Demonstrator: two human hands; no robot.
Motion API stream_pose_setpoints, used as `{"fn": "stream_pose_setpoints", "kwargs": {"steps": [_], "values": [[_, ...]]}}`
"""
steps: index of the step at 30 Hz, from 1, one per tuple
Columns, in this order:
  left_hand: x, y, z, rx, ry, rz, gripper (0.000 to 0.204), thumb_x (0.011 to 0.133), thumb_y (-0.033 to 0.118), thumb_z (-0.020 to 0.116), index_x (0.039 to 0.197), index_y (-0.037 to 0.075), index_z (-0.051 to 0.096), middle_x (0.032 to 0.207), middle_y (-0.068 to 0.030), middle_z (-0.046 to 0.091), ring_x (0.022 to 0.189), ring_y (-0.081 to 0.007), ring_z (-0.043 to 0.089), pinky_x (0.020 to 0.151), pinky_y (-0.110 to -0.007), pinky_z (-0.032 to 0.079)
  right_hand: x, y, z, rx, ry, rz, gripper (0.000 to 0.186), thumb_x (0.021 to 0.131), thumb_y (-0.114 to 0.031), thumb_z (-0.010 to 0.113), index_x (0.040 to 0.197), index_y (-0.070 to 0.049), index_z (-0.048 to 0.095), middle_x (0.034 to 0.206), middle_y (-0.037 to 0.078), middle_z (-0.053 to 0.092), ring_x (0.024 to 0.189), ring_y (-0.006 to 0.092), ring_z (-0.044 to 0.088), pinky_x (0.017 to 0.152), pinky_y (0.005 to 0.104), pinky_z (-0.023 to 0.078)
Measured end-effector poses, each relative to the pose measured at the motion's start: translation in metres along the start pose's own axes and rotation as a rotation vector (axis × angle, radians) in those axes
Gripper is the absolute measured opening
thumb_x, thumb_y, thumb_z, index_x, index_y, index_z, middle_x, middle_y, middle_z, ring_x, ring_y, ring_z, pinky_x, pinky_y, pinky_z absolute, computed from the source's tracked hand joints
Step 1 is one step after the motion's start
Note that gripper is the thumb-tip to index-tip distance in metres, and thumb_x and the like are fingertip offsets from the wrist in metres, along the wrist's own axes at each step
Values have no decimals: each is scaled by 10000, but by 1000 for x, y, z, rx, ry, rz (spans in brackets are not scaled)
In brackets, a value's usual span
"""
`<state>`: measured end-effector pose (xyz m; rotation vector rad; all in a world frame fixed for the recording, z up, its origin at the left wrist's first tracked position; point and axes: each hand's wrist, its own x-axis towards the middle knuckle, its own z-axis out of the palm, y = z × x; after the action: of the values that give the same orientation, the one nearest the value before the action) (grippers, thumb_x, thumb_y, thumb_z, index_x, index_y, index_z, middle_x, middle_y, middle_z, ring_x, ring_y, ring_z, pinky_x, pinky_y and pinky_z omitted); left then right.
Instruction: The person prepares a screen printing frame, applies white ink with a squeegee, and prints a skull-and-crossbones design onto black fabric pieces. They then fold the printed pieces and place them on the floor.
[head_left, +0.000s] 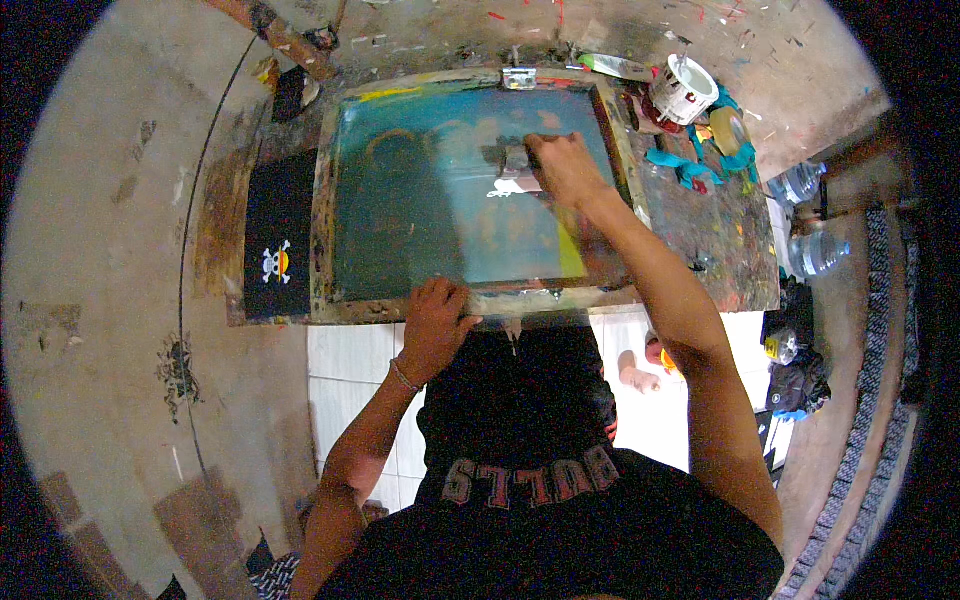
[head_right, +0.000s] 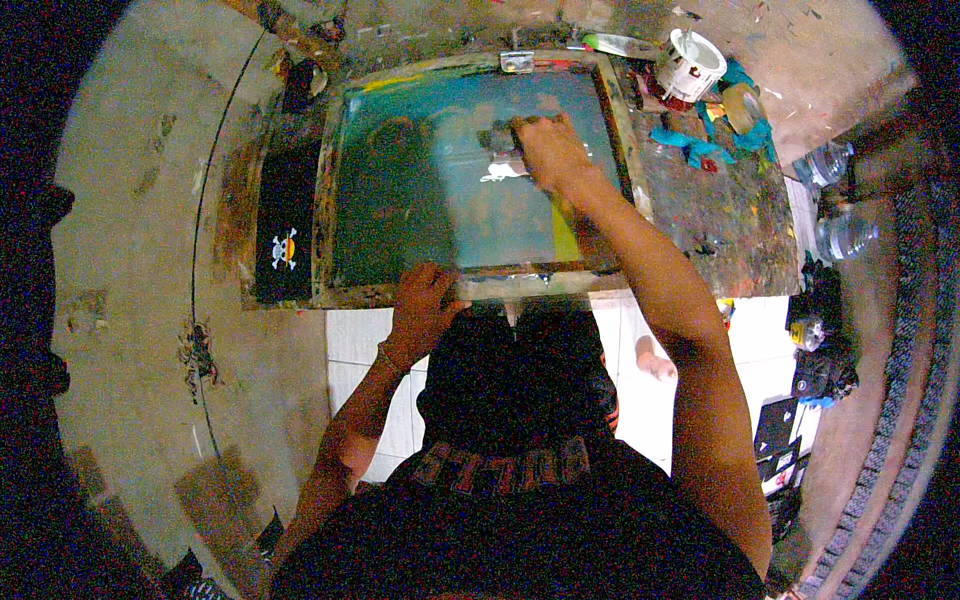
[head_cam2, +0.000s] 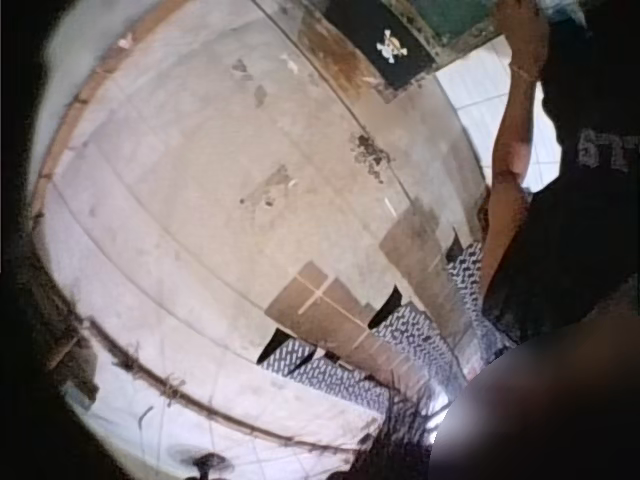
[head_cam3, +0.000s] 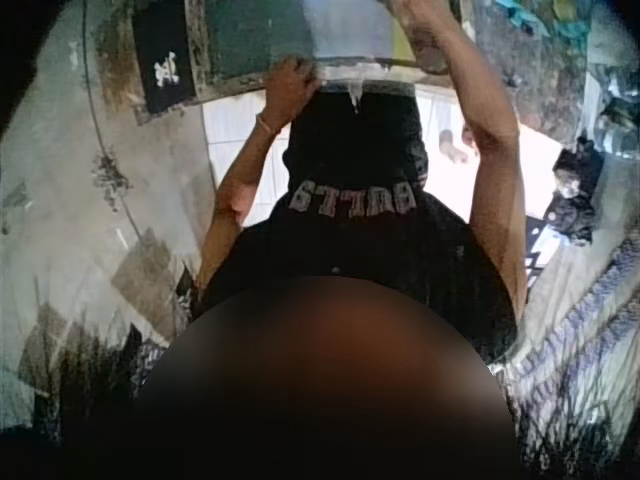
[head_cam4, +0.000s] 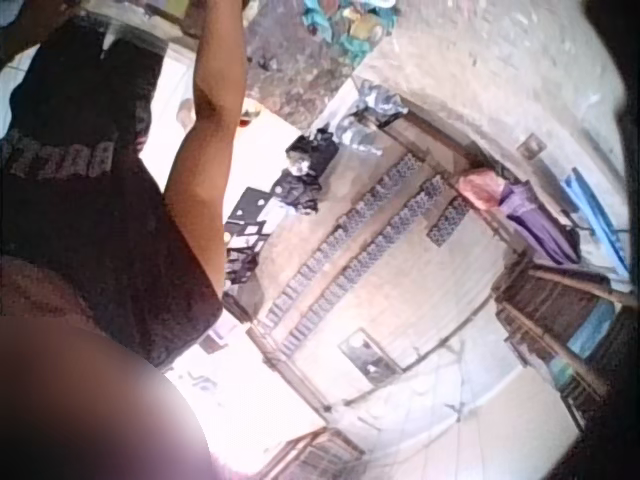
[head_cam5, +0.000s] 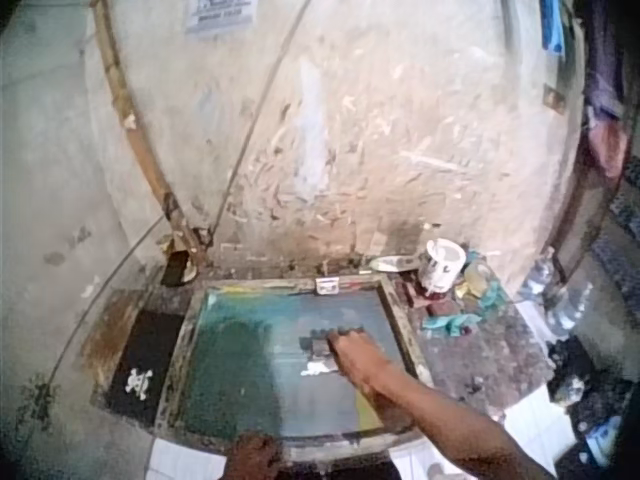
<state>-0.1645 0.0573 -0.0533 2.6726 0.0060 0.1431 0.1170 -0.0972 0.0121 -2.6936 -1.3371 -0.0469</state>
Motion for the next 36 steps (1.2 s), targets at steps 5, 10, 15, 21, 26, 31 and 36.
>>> {"fn": "stream_pose_setpoints", "kwargs": {"steps": [5,10,15,21,26,31,36], "values": [[0,-1,3,-8,37,45,467,777,312,781,1144,55,649,1097,-160,597,1034,-370,561,926,-492,441,4,3,10,-32,-48,3,393,789,-96,683,1161,-27,577,1063,193,679,1009,382,650,893,490,446],[-2,0,4,-7,60,39,466,787,317,772,1153,57,648,1099,-162,595,1044,-374,557,941,-497,433,-1,1,17,-73,27,-28,423,777,-119,713,1151,-6,552,1071,189,668,1037,389,634,910,485,445],[-2,-1,4,34,38,42,463,798,316,761,1163,55,646,1102,-164,590,1060,-376,546,953,-492,428,-3,-2,15,-69,33,-28,435,774,-157,748,1124,0,542,1066,197,662,1029,382,633,903,488,445],[-1,0,2,-27,49,53,486,787,330,758,1168,49,645,1056,-167,579,1019,-376,543,913,-505,426,-9,-9,12,-36,38,-24,479,724,-163,798,1093,-2,541,1035,206,653,1009,393,632,878,497,443],[-3,-2,4,25,15,29,490,803,332,752,1192,53,644,1064,-166,579,1023,-376,542,904,-502,428,-6,-14,13,-45,139,-31,487,714,-181,797,1087,-5,539,1035,190,646,1017,383,619,875,495,432],[-6,-3,7,116,64,64,499,820,342,739,1216,53,644,1098,-176,590,1070,-380,543,941,-501,429,-19,-27,19,-138,177,9,391,775,-164,725,1082,-6,541,1073,176,629,1053,347,594,877,501,395],[-2,0,2,59,-40,-16,499,810,340,745,1200,43,650,1097,-176,594,1069,-376,547,949,-494,432,-60,-43,21,-223,144,1,325,860,-193,601,1125,-5,596,1076,162,661,1001,338,637,925,593,397]]}}
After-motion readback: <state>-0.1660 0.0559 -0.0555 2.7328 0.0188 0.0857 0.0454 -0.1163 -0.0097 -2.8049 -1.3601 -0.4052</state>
